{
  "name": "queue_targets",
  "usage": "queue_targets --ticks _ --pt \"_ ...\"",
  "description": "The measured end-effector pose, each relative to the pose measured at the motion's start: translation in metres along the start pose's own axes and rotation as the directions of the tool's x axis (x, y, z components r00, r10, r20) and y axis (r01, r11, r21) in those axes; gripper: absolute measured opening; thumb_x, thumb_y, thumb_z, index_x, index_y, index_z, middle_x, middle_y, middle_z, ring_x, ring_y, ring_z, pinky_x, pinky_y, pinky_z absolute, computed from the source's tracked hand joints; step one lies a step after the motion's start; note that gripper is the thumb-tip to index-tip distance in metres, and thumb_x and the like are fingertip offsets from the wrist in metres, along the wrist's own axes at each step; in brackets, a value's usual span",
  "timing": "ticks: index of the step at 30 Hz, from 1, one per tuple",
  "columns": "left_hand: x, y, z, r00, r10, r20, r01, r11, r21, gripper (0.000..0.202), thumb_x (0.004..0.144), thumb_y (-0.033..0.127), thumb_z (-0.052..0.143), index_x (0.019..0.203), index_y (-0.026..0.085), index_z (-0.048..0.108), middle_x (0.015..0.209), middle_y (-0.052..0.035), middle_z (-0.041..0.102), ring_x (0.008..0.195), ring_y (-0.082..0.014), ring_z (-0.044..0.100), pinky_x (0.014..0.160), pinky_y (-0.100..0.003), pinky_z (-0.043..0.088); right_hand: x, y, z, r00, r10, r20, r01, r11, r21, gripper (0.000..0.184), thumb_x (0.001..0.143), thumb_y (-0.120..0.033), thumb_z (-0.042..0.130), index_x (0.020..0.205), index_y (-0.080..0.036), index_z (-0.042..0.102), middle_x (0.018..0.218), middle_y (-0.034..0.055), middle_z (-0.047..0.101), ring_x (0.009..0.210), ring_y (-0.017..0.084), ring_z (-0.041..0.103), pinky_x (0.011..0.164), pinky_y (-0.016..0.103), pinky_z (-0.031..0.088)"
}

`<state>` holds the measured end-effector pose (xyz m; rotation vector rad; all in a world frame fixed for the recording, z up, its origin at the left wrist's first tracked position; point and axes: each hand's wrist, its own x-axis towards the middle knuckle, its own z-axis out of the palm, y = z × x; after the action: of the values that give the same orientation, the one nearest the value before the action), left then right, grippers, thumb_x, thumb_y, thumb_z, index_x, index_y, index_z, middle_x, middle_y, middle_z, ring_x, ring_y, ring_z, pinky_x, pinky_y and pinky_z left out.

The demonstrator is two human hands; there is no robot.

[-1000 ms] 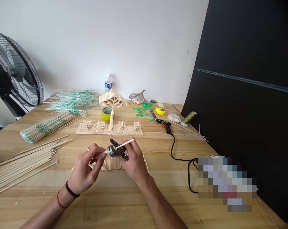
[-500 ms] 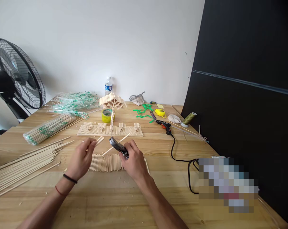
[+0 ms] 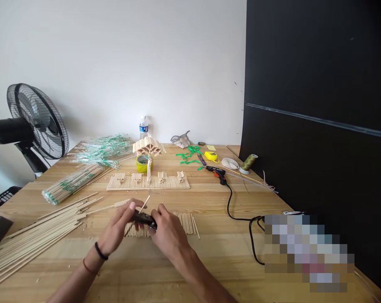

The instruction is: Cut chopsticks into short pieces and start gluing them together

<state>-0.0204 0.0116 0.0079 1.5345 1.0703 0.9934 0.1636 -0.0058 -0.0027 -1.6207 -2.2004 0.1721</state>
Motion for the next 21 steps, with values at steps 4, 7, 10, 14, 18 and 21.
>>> queue_targets --ticks 4,7,10,14,18,21 --pt "-0.006 0.0 0.018 0.997 -0.046 -0.061 0.04 0.994 -0.097 0.038 0.095 0.058 0.06 0.092 0.02 0.058 0.059 0.0054 0.056 0.04 -0.0101 0.049 0.042 -0.021 0.033 -0.002 -0.003 0.006 1.0 -0.015 0.005 0.015 1.0 0.005 0.018 0.08 -0.016 0.077 0.097 -0.021 0.072 0.096 0.0057 0.067 0.072 0.022 0.072 0.062 0.03 0.05" --pt "-0.006 0.001 0.02 0.992 -0.016 -0.124 0.021 0.999 0.039 0.034 0.097 0.053 0.058 0.088 0.02 0.058 0.047 0.0093 0.045 0.038 -0.0106 0.044 0.044 -0.021 0.033 -0.003 -0.004 0.01 1.0 -0.013 -0.001 0.013 1.0 0.001 0.016 0.08 -0.016 0.079 0.094 -0.021 0.072 0.093 0.0045 0.067 0.068 0.021 0.071 0.06 0.028 0.049" --pt "-0.007 0.005 0.02 0.972 0.135 -0.19 -0.089 0.968 0.233 0.031 0.1 0.045 0.054 0.08 0.021 0.058 0.061 0.003 0.055 0.054 -0.0145 0.053 0.056 -0.025 0.042 -0.004 -0.005 0.014 1.0 -0.009 -0.012 0.008 1.0 -0.026 0.014 0.08 -0.017 0.08 0.091 -0.021 0.072 0.091 0.0041 0.067 0.065 0.02 0.071 0.058 0.028 0.047" --pt "-0.009 0.009 0.02 0.934 0.292 -0.207 -0.196 0.901 0.386 0.033 0.102 0.036 0.049 0.073 0.021 0.055 0.078 -0.0008 0.057 0.073 -0.0177 0.056 0.07 -0.028 0.044 -0.004 -0.007 0.014 0.999 -0.027 -0.035 0.024 0.996 -0.084 0.012 0.079 -0.018 0.08 0.086 -0.021 0.072 0.089 0.0036 0.069 0.061 0.019 0.069 0.055 0.028 0.043" --pt "-0.005 0.004 0.015 0.924 0.271 -0.269 -0.164 0.918 0.362 0.035 0.103 0.038 0.046 0.073 0.021 0.051 0.075 0.0007 0.052 0.07 -0.017 0.051 0.065 -0.027 0.042 -0.001 -0.002 0.012 0.996 -0.067 -0.06 0.062 0.995 -0.082 0.016 0.075 -0.013 0.081 0.084 -0.021 0.07 0.089 0.0026 0.068 0.066 0.019 0.069 0.059 0.027 0.044" --pt "0.001 0.0 0.008 0.923 0.184 -0.338 -0.108 0.967 0.231 0.038 0.103 0.046 0.045 0.074 0.021 0.049 0.069 0.0036 0.045 0.06 -0.0143 0.044 0.054 -0.024 0.037 0.001 0.006 0.01 0.993 -0.097 -0.072 0.098 0.995 0.013 0.02 0.072 -0.006 0.078 0.082 -0.02 0.068 0.09 0.003 0.067 0.075 0.022 0.069 0.065 0.028 0.048"
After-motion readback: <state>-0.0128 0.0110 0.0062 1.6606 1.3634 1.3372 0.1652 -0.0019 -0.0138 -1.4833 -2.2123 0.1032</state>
